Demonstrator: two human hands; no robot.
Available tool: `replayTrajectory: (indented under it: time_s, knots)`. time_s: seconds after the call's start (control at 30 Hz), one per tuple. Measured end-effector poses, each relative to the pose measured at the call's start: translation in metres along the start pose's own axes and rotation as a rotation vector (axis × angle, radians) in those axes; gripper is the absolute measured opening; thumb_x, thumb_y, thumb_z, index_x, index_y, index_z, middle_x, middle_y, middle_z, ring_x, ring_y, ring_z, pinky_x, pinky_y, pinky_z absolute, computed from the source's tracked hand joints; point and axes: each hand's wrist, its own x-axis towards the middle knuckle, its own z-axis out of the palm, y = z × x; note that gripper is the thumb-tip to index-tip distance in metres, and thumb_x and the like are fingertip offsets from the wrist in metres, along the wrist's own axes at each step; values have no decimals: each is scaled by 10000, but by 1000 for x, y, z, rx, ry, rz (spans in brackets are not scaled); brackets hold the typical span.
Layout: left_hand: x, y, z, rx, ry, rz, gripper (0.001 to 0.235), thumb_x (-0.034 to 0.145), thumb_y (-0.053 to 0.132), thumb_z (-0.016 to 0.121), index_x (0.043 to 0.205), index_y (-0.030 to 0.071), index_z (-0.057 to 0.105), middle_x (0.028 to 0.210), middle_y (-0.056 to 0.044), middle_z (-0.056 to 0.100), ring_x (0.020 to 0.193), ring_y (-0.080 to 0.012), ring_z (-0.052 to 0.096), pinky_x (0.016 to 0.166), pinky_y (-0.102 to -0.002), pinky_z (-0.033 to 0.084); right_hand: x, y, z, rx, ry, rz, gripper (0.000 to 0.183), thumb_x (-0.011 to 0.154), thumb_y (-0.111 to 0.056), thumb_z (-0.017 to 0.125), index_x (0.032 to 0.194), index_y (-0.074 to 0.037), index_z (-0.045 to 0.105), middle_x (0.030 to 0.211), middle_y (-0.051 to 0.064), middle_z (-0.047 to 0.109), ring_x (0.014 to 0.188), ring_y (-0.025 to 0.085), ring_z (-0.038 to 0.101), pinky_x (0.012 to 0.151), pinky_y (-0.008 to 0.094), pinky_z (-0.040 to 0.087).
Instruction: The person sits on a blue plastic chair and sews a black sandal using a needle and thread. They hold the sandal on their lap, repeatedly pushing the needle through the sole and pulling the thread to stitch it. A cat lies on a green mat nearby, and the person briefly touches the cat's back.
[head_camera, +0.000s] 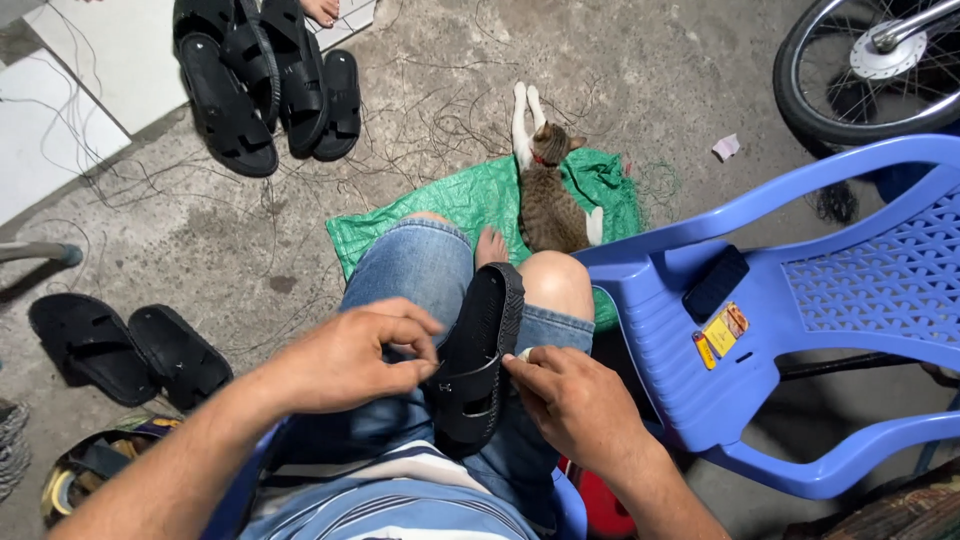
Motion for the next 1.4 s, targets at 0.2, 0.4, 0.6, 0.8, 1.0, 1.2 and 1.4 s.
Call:
replayTrajectory:
  time_s: [0.2, 0.4, 0.6, 0.8, 1.0, 1.2, 1.4]
  knots:
    - [18, 12, 37, -1175, -226, 7, 199, 788, 153, 639, 954, 58, 695, 721, -50, 644, 592, -106, 602, 372, -187, 339, -2, -1, 1, 105, 4, 76, 228, 828, -209, 592, 1040, -138, 634, 808, 11, 587, 673, 226, 604, 566, 335, 482]
    - [36, 21, 30, 13, 112, 169, 226, 817, 224, 577, 1027, 205, 495, 1023, -11, 640, 875, -271, 622, 684, -446, 479, -5, 5, 9, 140, 58, 56, 285, 821, -188, 614, 1100, -140, 586, 863, 30, 587, 693, 234, 593, 563, 340, 487]
    - [37, 35, 19, -67, -113, 347, 272, 770, 130, 488, 1026, 216, 447, 963, -18, 648, 854, -268, 613, 635, -404, 455, -9, 2, 10, 145, 59, 60, 254, 842, -194, 590, 1087, -129, 587, 865, 43, 574, 720, 253, 588, 606, 366, 477]
    - [38, 29, 21, 173, -121, 279, 465, 818, 231, 445, 1247, 396, 510, 870, -39, 479, 831, -304, 581, 607, -490, 459, -17, 13, -22, -19, -388, 228, 523, 766, -270, 607, 1270, -314, 477, 970, 41, 502, 812, 284, 584, 583, 459, 485]
    - [29, 39, 27, -54, 13, 208, 351, 830, 324, 510, 1169, 310, 602, 1032, 33, 500, 822, -215, 610, 722, -398, 471, -34, 24, -38, 9, -254, 345, 487, 807, -232, 518, 1270, -379, 486, 792, -12, 474, 679, 190, 556, 521, 378, 454]
    - [33, 39, 51, 17, 211, 293, 150, 792, 315, 620, 918, 264, 682, 901, 16, 492, 742, -247, 604, 557, -474, 479, -30, 20, -27, 173, -125, 257, 488, 792, -156, 534, 1246, -335, 508, 769, -12, 546, 670, 174, 579, 559, 332, 452]
    - [31, 35, 53, -102, 288, 258, 142, 761, 310, 666, 893, 268, 699, 861, 54, 516, 701, -170, 610, 572, -374, 497, -3, 1, -4, 563, -48, 739, 537, 627, -367, 770, 1145, -278, 658, 623, -77, 578, 540, 46, 393, 550, 192, 359]
